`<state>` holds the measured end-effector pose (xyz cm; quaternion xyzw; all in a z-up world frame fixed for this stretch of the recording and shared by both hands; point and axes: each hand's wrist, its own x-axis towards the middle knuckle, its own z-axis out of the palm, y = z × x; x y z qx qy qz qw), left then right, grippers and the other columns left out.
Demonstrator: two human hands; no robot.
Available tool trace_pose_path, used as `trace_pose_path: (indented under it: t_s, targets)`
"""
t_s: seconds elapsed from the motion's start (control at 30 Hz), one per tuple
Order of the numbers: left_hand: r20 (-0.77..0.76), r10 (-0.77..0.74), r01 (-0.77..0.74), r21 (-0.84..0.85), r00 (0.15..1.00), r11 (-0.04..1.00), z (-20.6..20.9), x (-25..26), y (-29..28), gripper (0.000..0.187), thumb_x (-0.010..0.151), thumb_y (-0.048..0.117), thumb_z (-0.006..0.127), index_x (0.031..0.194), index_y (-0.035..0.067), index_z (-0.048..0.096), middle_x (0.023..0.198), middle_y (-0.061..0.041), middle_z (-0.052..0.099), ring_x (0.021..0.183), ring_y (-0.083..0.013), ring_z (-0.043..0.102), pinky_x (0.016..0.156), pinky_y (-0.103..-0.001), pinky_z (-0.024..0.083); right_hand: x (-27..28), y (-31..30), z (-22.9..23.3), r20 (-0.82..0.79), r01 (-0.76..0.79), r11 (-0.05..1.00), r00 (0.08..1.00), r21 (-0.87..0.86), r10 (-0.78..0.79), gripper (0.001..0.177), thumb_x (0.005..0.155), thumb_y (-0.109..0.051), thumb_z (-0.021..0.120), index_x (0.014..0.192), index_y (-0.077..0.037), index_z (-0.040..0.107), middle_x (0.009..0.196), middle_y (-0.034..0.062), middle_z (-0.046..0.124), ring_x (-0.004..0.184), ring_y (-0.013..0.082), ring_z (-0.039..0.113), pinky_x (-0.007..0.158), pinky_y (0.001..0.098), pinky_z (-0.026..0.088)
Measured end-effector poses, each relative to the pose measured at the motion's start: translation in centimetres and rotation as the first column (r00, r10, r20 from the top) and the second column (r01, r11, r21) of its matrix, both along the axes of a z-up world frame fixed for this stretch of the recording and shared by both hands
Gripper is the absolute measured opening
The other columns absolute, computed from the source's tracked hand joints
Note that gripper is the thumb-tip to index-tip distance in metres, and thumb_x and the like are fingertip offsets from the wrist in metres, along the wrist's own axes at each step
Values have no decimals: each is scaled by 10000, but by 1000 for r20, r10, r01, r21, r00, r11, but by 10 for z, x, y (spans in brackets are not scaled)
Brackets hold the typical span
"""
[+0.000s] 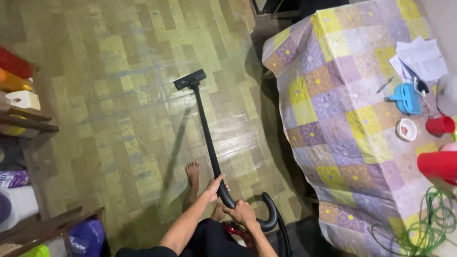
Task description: The person vacuums a tiled floor using a red canister vacuum cleaner with a long wand and floor head. They move the vacuum back and forth across the floor near a table and a shelving unit.
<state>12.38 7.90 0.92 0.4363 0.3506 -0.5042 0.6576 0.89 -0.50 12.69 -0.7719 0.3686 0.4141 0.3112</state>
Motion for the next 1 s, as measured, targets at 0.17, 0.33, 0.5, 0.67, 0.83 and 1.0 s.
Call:
trace_pose_path:
  t_s: [0.17, 0.33, 0.5, 0.67, 0.83, 1.0]
  targets:
    - [-19, 52, -52, -6, 998, 999, -4, -89, -11, 251, 916, 240, 709, 881, 67, 531, 648, -104, 531, 535, -231, 571, 535, -419, 591, -87, -10, 2, -37, 16, 1000, 999, -21, -17, 677, 838, -636, 700, 1170, -47, 683, 1134, 210, 724, 1055, 407, 698, 882, 476, 540]
    - [-92, 102, -100, 23, 991, 995, 34, -148, -12, 222, 910, 145, 730, 861, 32, 545, 648, -141, 549, 549, -264, 575, 527, -432, 578, -154, -18, 15, -27, 4, 999, 1000, 34, -3, 699, 837, -714, 719, 1113, -72, 680, 1028, 185, 753, 992, 381, 726, 825, 449, 550]
    - [-293, 135, -155, -49, 946, 987, 28, -171, -12, 189, 867, 157, 762, 794, 25, 649, 674, -132, 650, 626, -258, 660, 646, -372, 616, -165, -13, 52, -9, 141, 985, 990, 95, -141, 447, 801, -507, 789, 846, -75, 685, 829, 115, 734, 712, 252, 721, 657, 352, 533]
    - [-266, 334, -370, -101, 904, 923, 52, -143, -21, 97, 836, 35, 682, 832, 1, 592, 702, -105, 596, 591, -193, 574, 584, -314, 527, -135, -17, 60, 31, 88, 991, 995, 102, -91, 473, 809, -506, 760, 775, -68, 585, 784, 100, 667, 691, 231, 621, 654, 382, 460]
    - [-69, 244, -241, 46, 967, 969, 57, -86, -32, 220, 876, 55, 729, 723, 40, 571, 570, -57, 496, 439, -173, 468, 415, -316, 444, -80, -7, 74, 117, 248, 943, 953, 223, -278, 328, 777, -295, 715, 592, -115, 513, 590, 18, 542, 556, 152, 496, 578, 350, 392]
    - [-10, 78, -77, 107, 997, 991, 50, -18, -41, 299, 903, 67, 695, 652, 45, 535, 544, -86, 519, 442, -211, 520, 459, -358, 493, -11, 3, 84, -50, 624, 638, 732, 452, -680, 340, 863, -168, 729, 663, -47, 482, 504, 114, 478, 397, 188, 408, 390, 312, 335]
